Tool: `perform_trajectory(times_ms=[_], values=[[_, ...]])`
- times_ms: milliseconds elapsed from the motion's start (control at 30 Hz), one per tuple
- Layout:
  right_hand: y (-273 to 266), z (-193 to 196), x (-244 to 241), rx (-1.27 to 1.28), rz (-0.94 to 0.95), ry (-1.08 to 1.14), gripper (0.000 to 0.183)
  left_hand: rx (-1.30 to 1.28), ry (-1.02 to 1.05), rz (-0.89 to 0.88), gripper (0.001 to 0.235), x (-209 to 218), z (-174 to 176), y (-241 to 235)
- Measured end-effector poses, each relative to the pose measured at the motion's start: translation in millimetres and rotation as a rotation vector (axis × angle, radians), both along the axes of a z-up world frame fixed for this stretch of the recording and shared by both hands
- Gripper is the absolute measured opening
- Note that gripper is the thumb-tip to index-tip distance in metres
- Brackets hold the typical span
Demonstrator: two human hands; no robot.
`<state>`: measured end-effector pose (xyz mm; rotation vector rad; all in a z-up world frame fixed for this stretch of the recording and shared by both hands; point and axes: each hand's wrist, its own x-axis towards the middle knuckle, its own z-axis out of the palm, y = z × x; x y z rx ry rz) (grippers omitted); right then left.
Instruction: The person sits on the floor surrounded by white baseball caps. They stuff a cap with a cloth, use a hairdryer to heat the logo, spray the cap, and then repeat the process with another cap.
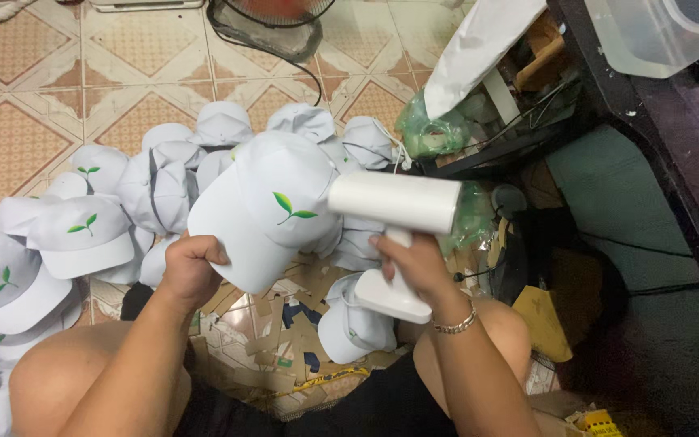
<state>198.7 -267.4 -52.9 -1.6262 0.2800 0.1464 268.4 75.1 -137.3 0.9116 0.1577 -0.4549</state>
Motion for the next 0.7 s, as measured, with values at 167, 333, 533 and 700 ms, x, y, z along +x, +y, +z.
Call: perform_trajectory(times_ms=[167,333,533,700], values=[[2.9,-0.2,-5.6,0.116,-0.124,0.084,0.017,-0.09,-0.005,0.001,0.036,-3.3,-10.4,-0.7],[7.1,-11.3,-4.2,-0.072,-0.033,0.093,0.019,-0.105,-0.019,0.062,0.041,-4.6,-3.6,-13.9],[28.3,-18.7,-5.9,-0.119,-0.067,0.158,0.024,-0.103,-0.026,-0.021,0.06,-19.4,35.2,-44.4],[53.5,-23.9,-8.3,-0.159,0.012,0.128,0.015,-0.181,-0.039,0.072,0.06,-22.5,44.0,-64.4]])
